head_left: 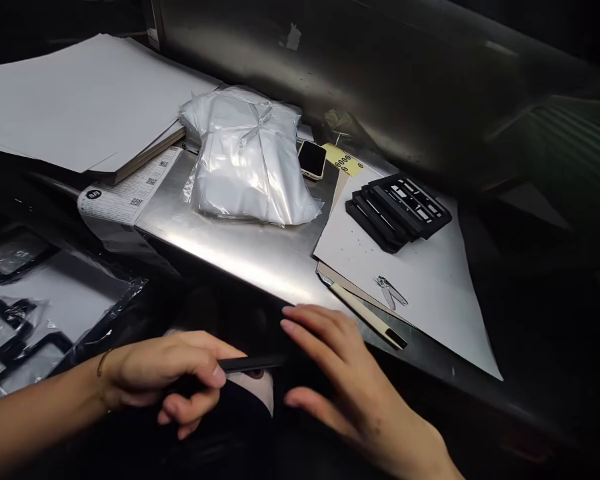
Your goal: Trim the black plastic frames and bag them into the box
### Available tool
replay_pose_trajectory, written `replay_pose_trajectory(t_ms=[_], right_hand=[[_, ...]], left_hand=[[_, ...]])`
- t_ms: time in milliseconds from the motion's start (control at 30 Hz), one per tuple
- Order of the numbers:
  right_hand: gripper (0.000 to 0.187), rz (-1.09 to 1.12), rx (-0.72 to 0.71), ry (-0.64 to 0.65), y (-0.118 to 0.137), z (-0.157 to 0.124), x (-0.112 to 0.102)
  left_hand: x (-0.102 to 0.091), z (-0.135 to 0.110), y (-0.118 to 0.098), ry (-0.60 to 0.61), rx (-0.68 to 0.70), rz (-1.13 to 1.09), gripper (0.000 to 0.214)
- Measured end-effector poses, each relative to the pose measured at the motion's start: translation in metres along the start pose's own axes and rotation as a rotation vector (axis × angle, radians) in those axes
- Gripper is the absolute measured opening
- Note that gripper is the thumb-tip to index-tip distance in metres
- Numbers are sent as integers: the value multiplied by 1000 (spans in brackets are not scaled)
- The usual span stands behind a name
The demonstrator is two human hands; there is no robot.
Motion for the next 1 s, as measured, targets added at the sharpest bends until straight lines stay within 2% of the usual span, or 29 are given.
replay_pose_trajectory(t_ms=[67,133,200,267,333,467,567,633,700,800,900,967,1000], right_hand=[[9,108,3,141,14,5,7],[13,103,112,132,18,3,10],[16,76,207,106,16,-1,10],[15,53,236,91,9,-6,8],[17,-6,256,40,-7,-10,5],[30,-294,391,-171,-59,-23,4],[28,-415,404,-180,-87,-34,12],[23,-446,390,-181,-91,-37,14],[20,-446,389,-198,-84,-35,12],[15,-366,390,-219,-57,-26,5],[12,-217,287,-130,-23,-15,2],[14,-147,162,-42,-2,-10,5],[18,-146,90,-12,6,-9,7]], left_hand=[[1,3,-10,0,-4,20,36],[1,2,-16,-156,93,113,37],[3,-3,-19,-315,183,220,25],[7,-7,-19,-361,202,251,14],[8,-9,-18,-367,191,194,24],[6,-11,-19,-409,167,111,28],[5,-12,-15,-419,137,87,29],[5,-14,-12,-428,114,89,30],[5,-15,-8,-431,95,108,32],[5,-15,-5,-428,56,147,39],[4,-14,-4,-421,41,122,42],[3,-13,-3,-403,41,66,28],[3,-13,-2,-392,34,35,13]])
Point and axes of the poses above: each hand's wrist, its own z-axis towards the middle knuckle, its own x-axis out of the palm, y = z × x, the point moved 2 cm from there along z, towards the middle knuckle, and after that the axes turned 8 degrees about -x, right-handed, at the moved point
